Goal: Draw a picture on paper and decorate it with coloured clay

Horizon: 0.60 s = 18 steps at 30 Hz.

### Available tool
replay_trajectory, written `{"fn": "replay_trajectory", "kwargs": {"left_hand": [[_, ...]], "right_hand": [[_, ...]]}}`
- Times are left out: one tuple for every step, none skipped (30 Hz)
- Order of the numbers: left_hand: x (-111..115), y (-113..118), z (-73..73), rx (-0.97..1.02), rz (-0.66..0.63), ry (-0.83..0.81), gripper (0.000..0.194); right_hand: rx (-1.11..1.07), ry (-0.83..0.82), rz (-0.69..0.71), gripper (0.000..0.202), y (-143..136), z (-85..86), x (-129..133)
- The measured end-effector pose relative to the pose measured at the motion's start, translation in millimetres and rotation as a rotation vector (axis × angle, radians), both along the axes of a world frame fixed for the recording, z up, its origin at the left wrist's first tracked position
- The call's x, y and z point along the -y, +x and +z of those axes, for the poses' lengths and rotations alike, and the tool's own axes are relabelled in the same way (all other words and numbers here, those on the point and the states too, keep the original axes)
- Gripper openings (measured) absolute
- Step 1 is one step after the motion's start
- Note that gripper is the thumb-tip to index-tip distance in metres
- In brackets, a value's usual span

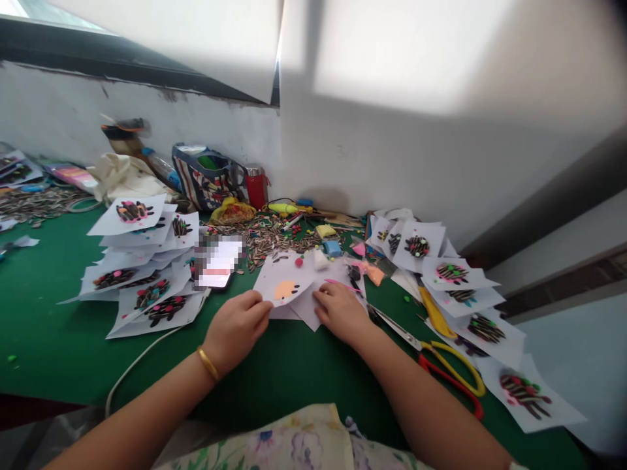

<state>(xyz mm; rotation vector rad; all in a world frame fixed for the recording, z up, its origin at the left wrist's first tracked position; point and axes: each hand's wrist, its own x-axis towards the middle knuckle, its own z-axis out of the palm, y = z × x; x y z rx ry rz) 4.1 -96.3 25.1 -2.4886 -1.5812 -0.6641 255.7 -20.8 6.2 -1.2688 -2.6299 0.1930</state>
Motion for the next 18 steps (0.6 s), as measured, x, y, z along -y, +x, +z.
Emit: {"fn": "replay_trajectory", "kwargs": {"left_hand": [[2, -6, 0.7, 0.061, 0.040, 0.020, 0.019], [4, -12, 1.3, 0.117, 0.066, 0.035, 0.019], [5, -17, 2.0, 0.176, 0.089, 0.039, 0.019], [6, -20, 2.8, 0.231, 0.110, 0.041, 0.019], [6, -22, 3.8, 0.278, 0.116, 0.040, 0.018], [7, -23, 5.0, 0.317, 0.116, 0.038, 0.017], [7, -23, 6.1, 0.349, 0.111, 0.042, 0.017], [8, -22, 7.1, 0.374, 0.100, 0.051, 0.016], [8, -19, 7.8, 0.391, 0.087, 0.059, 0.016], [9, -16, 7.9, 0.403, 0.072, 0.068, 0.016], [10, -12, 7.6, 0.408, 0.051, 0.070, 0.016], [11, -8, 6.9, 0.405, 0.021, 0.054, 0.017], [10, -4, 5.9, 0.401, -0.011, 0.041, 0.017], [9, 0, 4.9, 0.394, -0.044, 0.022, 0.017], [7, 4, 4.1, 0.388, -0.080, 0.007, 0.018], [4, 6, 3.6, 0.383, -0.114, 0.000, 0.019], [0, 8, 3.6, 0.378, -0.141, -0.005, 0.019], [-4, 10, 4.0, 0.376, -0.151, 0.000, 0.019]], "right_hand": [[-0.013, -0.016, -0.014, 0.033, -4, -0.5, 2], [-0.027, -0.034, -0.025, 0.035, -7, -1.0, 4], [-0.047, -0.053, -0.031, 0.036, -10, -1.4, 5], [-0.076, -0.073, -0.033, 0.037, -12, -2.0, 6], [-0.119, -0.093, -0.034, 0.038, -13, -2.5, 6], [-0.179, -0.121, -0.041, 0.038, -14, -3.1, 6], [-0.261, -0.168, -0.060, 0.039, -13, -3.7, 4], [-0.366, -0.246, -0.090, 0.040, -11, -4.4, 2], [-0.488, -0.353, -0.128, 0.041, -8, -5.1, -1], [-0.623, -0.487, -0.174, 0.043, -6, -5.9, -5], [-0.757, -0.633, -0.218, 0.046, -3, -6.9, -8], [-0.878, -0.772, -0.260, 0.050, 0, -8.0, -12], [-0.975, -0.885, -0.299, 0.053, 2, -9.2, -15], [-1.041, -0.968, -0.329, 0.052, 4, -10.3, -18], [-1.090, -1.019, -0.350, 0.049, 5, -11.3, -21], [-1.128, -1.045, -0.354, 0.045, 6, -12.0, -23], [-1.164, -1.051, -0.346, 0.043, 6, -12.2, -24], [-1.206, -1.044, -0.339, 0.045, 6, -11.9, -25]]}}
